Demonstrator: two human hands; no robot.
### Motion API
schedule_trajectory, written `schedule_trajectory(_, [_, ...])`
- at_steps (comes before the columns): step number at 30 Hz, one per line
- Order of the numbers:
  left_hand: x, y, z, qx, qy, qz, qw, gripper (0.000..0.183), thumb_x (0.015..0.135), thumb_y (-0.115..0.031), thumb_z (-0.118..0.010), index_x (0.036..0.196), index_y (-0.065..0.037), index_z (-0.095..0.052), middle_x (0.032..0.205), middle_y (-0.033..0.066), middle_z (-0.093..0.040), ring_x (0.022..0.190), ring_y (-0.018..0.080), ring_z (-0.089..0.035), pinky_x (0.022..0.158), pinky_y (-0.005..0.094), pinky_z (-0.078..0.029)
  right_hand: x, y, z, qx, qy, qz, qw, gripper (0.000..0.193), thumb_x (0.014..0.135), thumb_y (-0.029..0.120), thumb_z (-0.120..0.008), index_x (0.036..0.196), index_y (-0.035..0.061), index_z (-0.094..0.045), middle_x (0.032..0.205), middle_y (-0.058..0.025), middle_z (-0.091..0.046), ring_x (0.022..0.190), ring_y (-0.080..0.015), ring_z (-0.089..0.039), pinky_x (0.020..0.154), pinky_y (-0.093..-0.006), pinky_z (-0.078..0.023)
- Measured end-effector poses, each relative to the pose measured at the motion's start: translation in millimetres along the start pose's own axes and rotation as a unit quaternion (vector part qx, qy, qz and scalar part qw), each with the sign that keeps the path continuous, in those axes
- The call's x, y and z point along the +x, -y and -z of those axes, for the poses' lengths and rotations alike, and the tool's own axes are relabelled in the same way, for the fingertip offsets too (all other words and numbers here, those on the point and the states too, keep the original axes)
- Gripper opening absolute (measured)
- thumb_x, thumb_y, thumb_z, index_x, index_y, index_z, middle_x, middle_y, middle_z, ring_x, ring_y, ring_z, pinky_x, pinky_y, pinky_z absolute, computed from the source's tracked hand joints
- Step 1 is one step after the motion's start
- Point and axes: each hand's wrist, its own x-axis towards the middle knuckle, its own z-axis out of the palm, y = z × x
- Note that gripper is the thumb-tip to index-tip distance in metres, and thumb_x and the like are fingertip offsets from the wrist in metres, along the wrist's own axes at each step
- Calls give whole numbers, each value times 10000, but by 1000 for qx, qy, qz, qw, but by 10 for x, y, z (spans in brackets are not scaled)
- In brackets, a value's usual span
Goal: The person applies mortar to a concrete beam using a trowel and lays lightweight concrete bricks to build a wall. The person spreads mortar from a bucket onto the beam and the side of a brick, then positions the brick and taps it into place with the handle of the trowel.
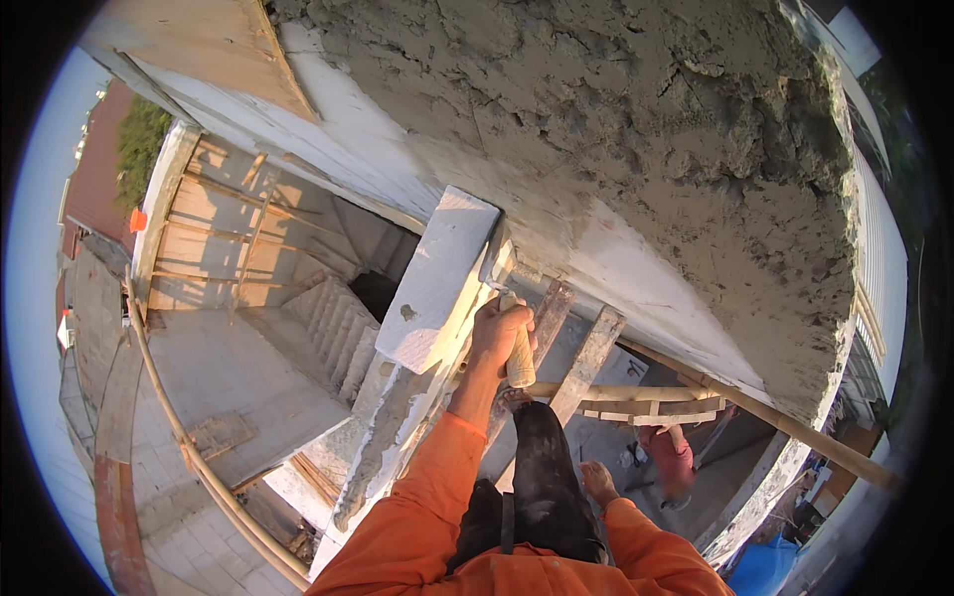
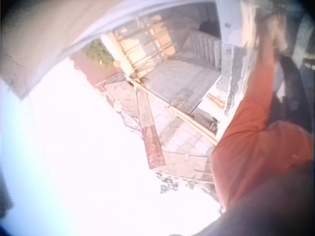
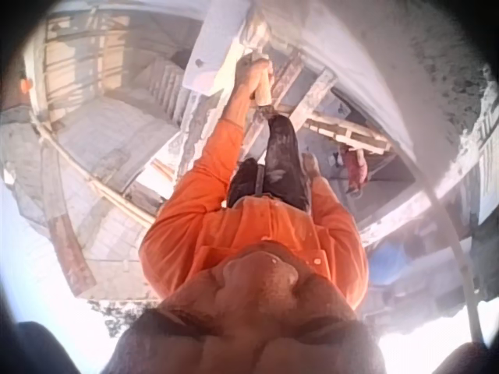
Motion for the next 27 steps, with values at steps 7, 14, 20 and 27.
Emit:
schedule_trajectory(7, [-825, -77, 796, 57, 55, -169, 982, 408, 689, 27, -593, 1091, 32, -521, 720, 96, -591, 566, 193, -585, 533, 330, -497, 406, 30, 263, -30, 8, 30, 999, 319, 715, 59, -659, 1027, 57, -590, 1011, -160, -620, 955, -360, -589, 856, -451, -474])
schedule_trajectory(14, [-1493, -410, 2021, 432, -275, -163, 843, 354, 698, -87, -643, 1049, -46, -648, 748, 92, -646, 656, 197, -619, 609, 326, -487, 2141, 2462, 1597, 75, -101, 101, 987, 280, 857, 126, -580, 1120, 28, -576, 974, -204, -541, 897, -384, -523, 821, -474, -436])
schedule_trajectory(20, [-1750, -544, 2640, 576, -390, -104, 711, 371, 709, -231, -649, 1058, -103, -646, 879, 202, -674, 840, 405, -639, 749, 482, -507, 3335, 4150, 1899, -131, -214, 173, 952, 502, 869, 249, -593, 1312, 53, -461, 1232, -236, -434, 1234, -405, -390, 1031, -510, -324])
schedule_trajectory(27, [-1486, -245, 3327, 574, -370, 10, 730, 314, 721, -235, -621, 1009, -113, -646, 907, 188, -683, 887, 394, -647, 790, 495, -503, 4025, 4632, 1473, -179, -194, 2, 964, 643, 897, 314, -559, 1439, 75, -307, 1394, -219, -317, 1401, -363, -199, 1102, -543, -184])
